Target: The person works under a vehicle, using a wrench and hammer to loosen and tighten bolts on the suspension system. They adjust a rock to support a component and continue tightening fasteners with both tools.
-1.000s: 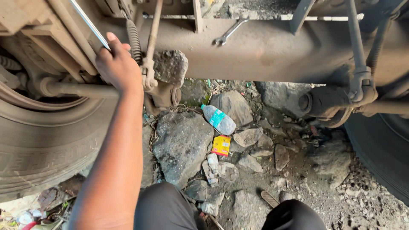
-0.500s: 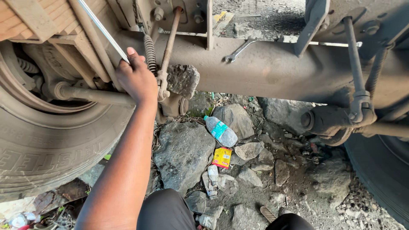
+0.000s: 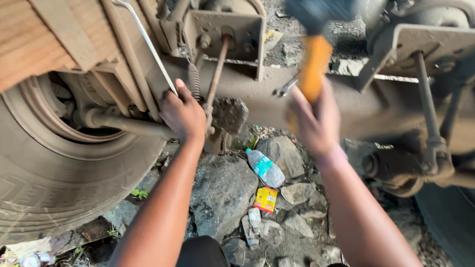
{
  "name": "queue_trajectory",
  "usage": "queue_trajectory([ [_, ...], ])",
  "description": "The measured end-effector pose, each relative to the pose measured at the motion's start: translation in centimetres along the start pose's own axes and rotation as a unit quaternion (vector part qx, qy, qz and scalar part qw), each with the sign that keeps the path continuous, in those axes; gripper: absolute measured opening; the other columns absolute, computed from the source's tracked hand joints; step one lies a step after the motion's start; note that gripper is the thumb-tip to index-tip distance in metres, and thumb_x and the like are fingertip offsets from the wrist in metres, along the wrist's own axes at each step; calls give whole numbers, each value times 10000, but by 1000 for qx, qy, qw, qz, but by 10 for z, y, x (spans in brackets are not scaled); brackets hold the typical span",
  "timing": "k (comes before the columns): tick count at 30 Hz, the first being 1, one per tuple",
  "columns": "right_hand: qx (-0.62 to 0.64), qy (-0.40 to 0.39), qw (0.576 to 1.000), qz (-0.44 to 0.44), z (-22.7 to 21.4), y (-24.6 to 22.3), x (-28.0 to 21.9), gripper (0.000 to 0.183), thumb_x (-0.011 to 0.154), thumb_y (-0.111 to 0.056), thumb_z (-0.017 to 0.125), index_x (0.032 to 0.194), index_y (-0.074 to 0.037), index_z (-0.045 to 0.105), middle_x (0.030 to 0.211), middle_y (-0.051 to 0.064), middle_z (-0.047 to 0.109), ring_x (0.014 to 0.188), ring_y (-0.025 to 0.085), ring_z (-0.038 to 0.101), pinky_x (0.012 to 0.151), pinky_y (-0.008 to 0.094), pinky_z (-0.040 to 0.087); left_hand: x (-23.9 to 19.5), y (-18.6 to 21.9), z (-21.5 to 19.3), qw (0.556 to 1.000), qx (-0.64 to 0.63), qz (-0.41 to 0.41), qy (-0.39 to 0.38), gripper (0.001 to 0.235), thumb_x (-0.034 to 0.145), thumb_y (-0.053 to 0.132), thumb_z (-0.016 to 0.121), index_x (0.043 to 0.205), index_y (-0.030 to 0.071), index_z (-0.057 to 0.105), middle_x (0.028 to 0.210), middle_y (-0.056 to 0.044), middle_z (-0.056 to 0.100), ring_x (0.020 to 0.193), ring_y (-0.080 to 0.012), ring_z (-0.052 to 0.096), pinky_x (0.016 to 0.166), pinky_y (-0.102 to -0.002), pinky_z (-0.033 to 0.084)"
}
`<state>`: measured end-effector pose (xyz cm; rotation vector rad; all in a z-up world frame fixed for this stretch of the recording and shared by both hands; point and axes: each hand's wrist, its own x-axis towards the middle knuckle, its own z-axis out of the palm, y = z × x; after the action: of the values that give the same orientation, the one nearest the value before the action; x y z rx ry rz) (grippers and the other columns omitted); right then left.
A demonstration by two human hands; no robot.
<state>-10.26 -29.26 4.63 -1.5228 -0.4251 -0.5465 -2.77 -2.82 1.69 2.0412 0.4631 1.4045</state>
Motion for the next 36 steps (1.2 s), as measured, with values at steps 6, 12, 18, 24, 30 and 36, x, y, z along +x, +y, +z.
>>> queue_trajectory([
  [6,-69,28,997,0,87,19,148,214,1050,-245,625,1055,-67,507,706,41,566,537,114,573,478,330,506,-7,3,-8,998,-16,55,13,390,1062,276,578,832,-31,641,834,-232,645,802,-444,608,734,-561,438],
  [12,-267,91,935,-215,109,56,192,248,1070,-221,679,1078,-34,517,844,172,721,699,317,697,605,426,552,-7,7,-11,997,-44,61,6,368,1063,249,580,818,-20,640,804,-195,638,796,-411,614,737,-537,437],
  [18,-180,74,978,-76,103,30,203,291,1012,-265,655,1087,-21,516,873,172,727,670,288,773,571,415,610,-6,7,-8,999,-32,28,-5,423,1065,274,581,754,-14,586,799,-196,624,759,-422,595,743,-541,420],
  [24,-295,87,937,-163,108,60,218,288,1046,-252,707,1137,-31,544,863,152,752,674,246,726,594,385,594,-8,1,-4,998,-29,53,16,419,1079,293,557,794,-9,610,856,-191,647,808,-429,602,777,-546,422],
  [30,-126,51,991,-11,100,15,215,230,1034,-212,607,1179,-35,590,850,90,743,513,144,709,433,289,616,-8,6,-7,998,-51,30,2,385,1060,277,561,812,-6,638,858,-188,664,825,-427,618,756,-545,410],
  [36,-200,37,977,69,110,16,197,292,1021,-257,577,1154,-9,499,812,96,710,474,133,682,423,304,541,-8,6,-8,998,-55,13,-12,385,1072,270,569,815,-12,622,869,-192,660,830,-415,630,760,-532,429],
])
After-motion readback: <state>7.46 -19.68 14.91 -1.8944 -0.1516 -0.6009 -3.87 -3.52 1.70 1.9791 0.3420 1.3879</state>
